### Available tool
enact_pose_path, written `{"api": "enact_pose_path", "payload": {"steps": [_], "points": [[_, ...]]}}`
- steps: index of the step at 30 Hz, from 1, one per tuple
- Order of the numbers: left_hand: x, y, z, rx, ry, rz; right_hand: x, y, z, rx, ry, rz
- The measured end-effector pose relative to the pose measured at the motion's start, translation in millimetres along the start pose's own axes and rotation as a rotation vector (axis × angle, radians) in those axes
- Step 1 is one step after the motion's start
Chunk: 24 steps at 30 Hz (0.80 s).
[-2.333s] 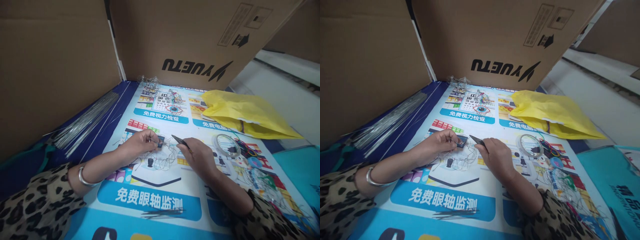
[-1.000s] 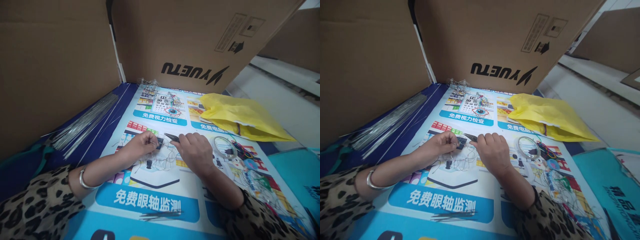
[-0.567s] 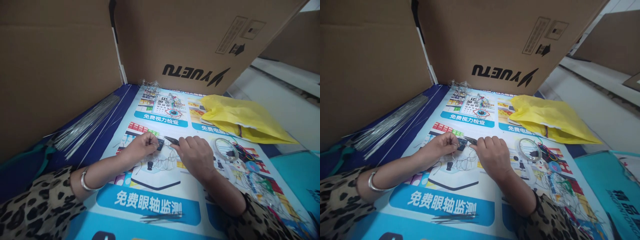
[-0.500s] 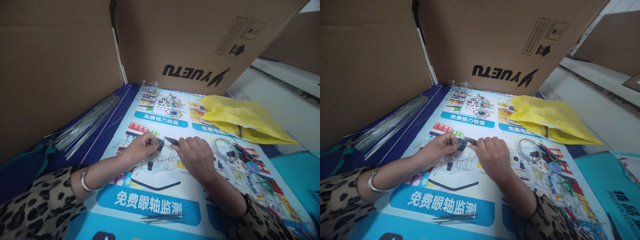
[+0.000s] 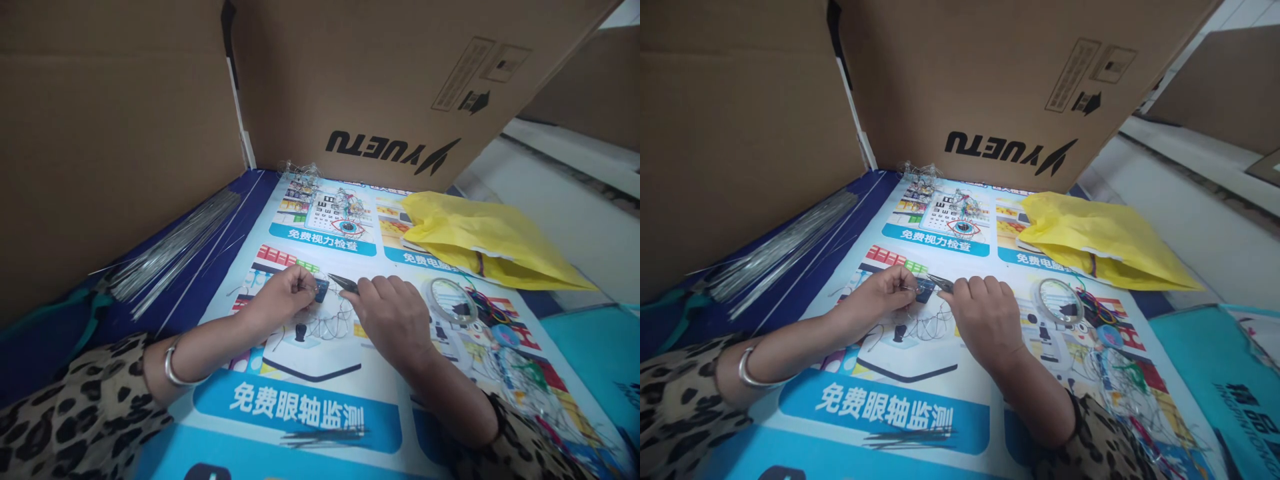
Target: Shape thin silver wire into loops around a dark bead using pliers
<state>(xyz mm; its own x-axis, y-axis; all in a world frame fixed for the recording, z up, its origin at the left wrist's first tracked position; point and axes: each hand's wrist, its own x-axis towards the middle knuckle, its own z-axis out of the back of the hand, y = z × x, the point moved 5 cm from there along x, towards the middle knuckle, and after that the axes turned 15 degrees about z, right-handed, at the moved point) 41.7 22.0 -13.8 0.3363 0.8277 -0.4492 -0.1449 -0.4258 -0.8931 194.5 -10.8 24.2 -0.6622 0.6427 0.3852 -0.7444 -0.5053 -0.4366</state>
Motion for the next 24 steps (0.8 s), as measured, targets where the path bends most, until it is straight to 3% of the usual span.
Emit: {"api": "enact_pose_path", "payload": {"steps": [8, 24], "points": [[2.0, 6.2, 0.7, -0.046, 0.026, 0.035, 1.0, -2.7, 1.3, 0.007, 0.01, -0.012], [2.2, 3.0, 1.7, 0.003, 0.015, -0.03, 1.5, -2.4, 3.8, 0.041, 0.004, -0.019]]}}
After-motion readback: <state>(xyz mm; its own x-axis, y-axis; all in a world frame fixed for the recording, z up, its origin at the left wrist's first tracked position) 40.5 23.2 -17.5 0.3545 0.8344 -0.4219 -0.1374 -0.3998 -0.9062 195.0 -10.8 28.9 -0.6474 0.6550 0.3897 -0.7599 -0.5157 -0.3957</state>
